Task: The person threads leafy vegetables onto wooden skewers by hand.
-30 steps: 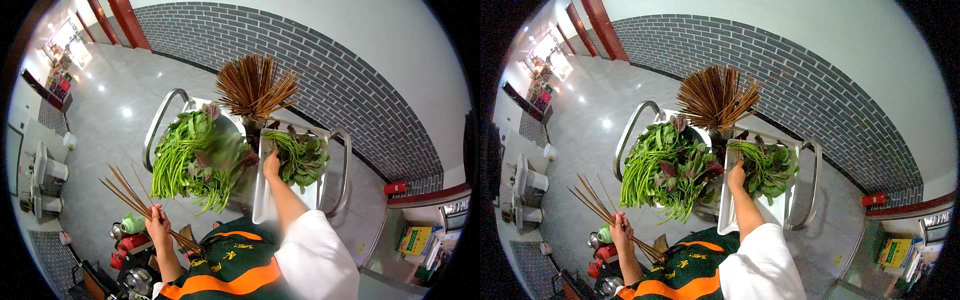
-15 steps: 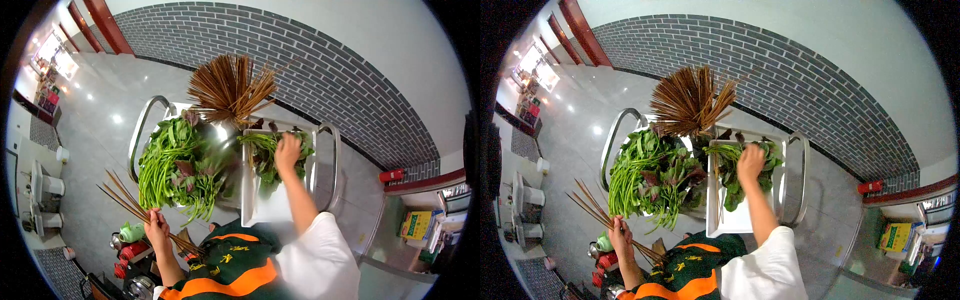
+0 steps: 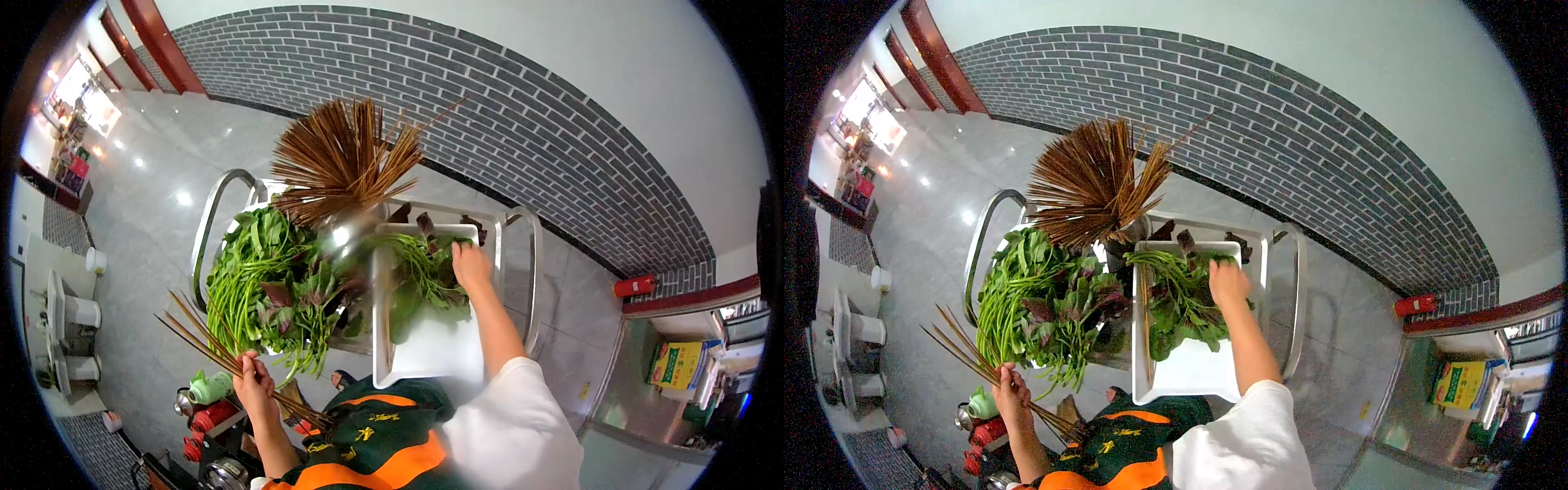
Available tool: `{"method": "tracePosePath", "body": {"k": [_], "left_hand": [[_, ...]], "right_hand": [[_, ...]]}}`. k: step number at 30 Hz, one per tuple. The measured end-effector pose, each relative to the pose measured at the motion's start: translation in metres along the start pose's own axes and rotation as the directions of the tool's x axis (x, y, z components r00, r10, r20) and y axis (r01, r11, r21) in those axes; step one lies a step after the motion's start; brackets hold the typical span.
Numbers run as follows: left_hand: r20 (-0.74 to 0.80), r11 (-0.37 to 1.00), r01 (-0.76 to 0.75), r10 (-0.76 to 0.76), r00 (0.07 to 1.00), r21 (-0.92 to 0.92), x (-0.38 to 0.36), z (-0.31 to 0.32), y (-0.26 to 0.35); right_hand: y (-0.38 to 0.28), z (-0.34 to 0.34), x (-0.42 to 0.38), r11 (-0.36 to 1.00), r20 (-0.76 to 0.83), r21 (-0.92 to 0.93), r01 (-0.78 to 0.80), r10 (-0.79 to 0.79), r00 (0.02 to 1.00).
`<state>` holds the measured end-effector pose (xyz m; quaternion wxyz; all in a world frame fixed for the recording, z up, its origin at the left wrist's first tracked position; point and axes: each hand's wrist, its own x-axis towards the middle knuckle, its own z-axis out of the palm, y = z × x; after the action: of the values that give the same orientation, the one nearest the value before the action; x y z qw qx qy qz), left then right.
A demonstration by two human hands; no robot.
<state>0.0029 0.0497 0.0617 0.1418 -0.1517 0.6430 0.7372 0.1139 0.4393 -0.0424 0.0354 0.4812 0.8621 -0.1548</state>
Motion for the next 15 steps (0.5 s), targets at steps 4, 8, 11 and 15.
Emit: {"method": "tracePosePath", "body": {"k": [4, 8, 11, 15], "left_hand": [[0.022, 1.0, -0.019, 0.019, 1.0, -0.007, -0.009, 0.007, -0.002], [-0.013, 1.0, -0.026, 0.026, 1.0, -0.015, -0.012, 0.006, -0.001], [-0.043, 0.999, -0.031, 0.029, 0.999, -0.03, -0.011, 0.001, -0.003], [-0.064, 0.999, -0.046, 0.047, 0.997, 0.006, -0.013, 0.007, -0.006]], "right_hand": [[-0.021, 0.028, 0.042, 0.824, -0.302, 0.097, 0.558, -0.51, 0.806], [-0.024, 0.058, 0.052, 0.862, 0.05, 0.025, 0.506, -0.507, 0.86], [-0.019, 0.046, 0.046, 0.952, 0.367, 0.035, 0.304, -0.295, 0.882], [0.009, 0.02, 0.057, 0.943, 0.192, 0.298, 0.149, -0.212, 0.958]]}}
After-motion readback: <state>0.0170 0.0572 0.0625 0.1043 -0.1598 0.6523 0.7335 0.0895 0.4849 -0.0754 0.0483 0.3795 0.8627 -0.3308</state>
